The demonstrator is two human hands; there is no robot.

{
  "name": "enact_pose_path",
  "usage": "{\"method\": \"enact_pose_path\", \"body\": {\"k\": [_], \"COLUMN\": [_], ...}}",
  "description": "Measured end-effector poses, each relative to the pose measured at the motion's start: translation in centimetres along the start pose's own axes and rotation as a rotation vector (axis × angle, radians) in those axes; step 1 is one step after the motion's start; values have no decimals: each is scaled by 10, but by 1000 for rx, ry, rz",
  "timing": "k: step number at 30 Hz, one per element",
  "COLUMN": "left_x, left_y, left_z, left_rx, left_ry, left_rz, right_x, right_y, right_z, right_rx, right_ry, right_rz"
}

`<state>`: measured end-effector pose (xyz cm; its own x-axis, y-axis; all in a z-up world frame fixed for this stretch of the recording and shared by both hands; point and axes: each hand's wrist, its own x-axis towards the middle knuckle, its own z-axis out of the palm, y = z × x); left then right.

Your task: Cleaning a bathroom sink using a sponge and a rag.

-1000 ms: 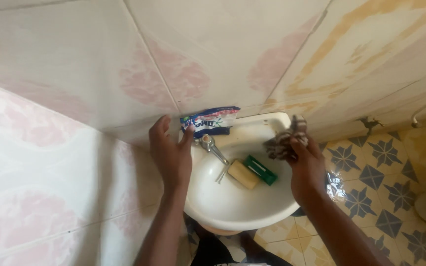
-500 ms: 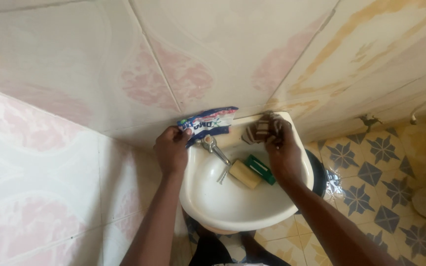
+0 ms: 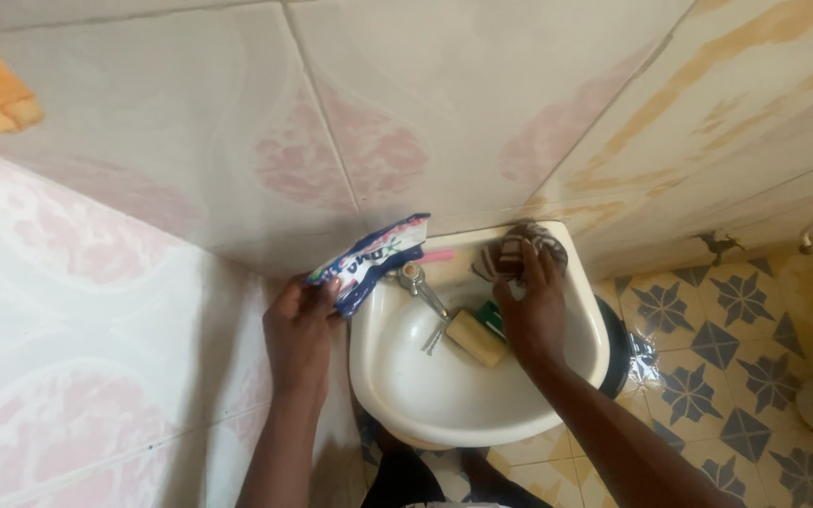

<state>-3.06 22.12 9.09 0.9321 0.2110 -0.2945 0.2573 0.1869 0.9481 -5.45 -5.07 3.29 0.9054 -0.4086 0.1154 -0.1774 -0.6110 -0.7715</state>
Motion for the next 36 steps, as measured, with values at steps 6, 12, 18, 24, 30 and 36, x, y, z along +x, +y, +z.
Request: {"method": "enact_pose_path", "body": {"k": [6,12,18,24,30,36], "left_x": [-18,-33,-52,-63,-69,-79], "left_y": [1,7,16,5,-7,-24], "left_z": [-22,-41,-48,-53,-58,-37], "left_rx": [-135,-293,-305,-370,-423,-483], "left_ry": [98,107,151,101,24,-13], "left_rz": [-82,-44,-91,-63,-67,-180], "right_x": [-7,0,24,33,41,16], "right_y": [-25,-19,-34,-46,-47,-47], "right_z": [12,37,47,40,23,-44], "right_rx": [-358,-114,-240,-301,-103,55], "right_ry": [279,99,-134,-217,-150,-145], "right_rz": [-201,-355,-459,-514,-644,-133]}}
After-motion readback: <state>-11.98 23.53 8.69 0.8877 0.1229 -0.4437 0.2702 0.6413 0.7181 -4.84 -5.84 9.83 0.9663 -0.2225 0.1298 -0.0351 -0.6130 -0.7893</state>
